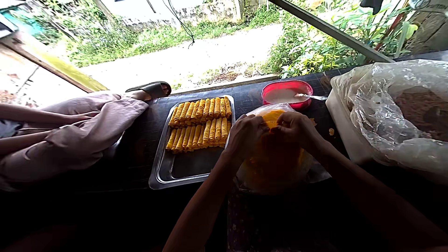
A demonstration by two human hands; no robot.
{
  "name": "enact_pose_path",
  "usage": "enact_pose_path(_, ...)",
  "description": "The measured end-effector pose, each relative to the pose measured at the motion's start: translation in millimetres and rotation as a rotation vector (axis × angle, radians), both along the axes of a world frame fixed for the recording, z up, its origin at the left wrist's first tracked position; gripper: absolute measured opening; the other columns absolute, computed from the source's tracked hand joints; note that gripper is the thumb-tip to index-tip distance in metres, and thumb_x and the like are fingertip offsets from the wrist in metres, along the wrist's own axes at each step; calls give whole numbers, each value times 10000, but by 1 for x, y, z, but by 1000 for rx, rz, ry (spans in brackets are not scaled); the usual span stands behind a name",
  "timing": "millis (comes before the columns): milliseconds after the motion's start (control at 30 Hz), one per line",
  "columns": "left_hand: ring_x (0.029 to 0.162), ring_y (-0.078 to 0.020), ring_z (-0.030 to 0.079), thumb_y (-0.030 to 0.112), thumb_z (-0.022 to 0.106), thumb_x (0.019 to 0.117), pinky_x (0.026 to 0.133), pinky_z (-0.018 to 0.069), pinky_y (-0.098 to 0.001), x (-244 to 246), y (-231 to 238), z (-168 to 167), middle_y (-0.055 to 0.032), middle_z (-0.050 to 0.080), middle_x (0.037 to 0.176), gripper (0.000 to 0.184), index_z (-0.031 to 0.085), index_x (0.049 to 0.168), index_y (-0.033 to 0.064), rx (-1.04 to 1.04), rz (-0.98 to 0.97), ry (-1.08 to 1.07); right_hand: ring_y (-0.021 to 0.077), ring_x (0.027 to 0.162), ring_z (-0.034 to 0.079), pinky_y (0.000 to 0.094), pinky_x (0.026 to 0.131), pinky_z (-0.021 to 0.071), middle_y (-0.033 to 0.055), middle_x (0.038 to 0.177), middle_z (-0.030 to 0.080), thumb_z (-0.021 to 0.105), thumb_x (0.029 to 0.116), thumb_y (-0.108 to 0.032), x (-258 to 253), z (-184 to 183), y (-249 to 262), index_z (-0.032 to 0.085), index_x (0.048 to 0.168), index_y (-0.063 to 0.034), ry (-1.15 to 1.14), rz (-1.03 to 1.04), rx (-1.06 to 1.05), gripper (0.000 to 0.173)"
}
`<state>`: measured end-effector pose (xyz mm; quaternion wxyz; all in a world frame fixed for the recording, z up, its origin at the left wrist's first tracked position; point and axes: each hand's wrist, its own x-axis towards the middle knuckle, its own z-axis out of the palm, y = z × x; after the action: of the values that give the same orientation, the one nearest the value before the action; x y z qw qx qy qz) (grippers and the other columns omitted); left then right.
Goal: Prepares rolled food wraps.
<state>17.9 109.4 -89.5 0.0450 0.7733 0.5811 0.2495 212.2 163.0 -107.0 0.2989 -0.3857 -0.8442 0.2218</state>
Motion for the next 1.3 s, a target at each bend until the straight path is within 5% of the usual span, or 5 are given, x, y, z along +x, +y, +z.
enact_pose_path(233, 995, -342, 634, 353, 795, 885, 847, 509, -518, -4, -7, 4, -134, 679, 972, 376, 718, 1112, 64, -189, -49, 79, 304, 891, 620, 521, 807, 494, 104, 893, 650, 845, 815, -287, 13, -13, -11, 740, 1005, -69, 9, 69, 54, 307)
enact_pose_path(333, 1031, -346, 638, 348, 780, 898, 857, 513, -532, -2, -13, 6, -139, 686, 1027, 392, 711, 1163, 68, -164, -45, 98, 314, 947, 643, 532, 832, 510, 107, 973, 690, 812, 849, -214, 20, -8, -17, 730, 1052, -66, 6, 106, 102, 264)
enact_pose_path(467, 942, -312, 670, 149, 707, 943, 825, 532, -482, 4, -23, 8, -114, 703, 939, 117, 770, 992, 63, 48, -65, 90, 288, 1010, 678, 443, 886, 553, 100, 1031, 722, 684, 911, -39, 16, 6, -34, 758, 1051, -67, 4, 107, 250, 160)
enact_pose_path(667, 884, -264, 686, 176, 696, 954, 810, 554, -410, 12, -46, 12, -98, 708, 871, 150, 798, 960, 67, -128, -49, 140, 266, 944, 687, 384, 838, 575, 99, 987, 722, 678, 946, -111, 5, 0, -46, 775, 1077, -49, -119, 192, 231, 175)
enact_pose_path(1300, 738, -256, 678, 119, 722, 888, 670, 543, -375, 35, -70, -12, -88, 668, 739, 123, 737, 799, 35, 112, 75, 205, 245, 842, 640, 367, 742, 520, 63, 819, 653, 630, 950, -155, 6, -8, -46, 736, 867, -65, -212, 306, 371, 162)
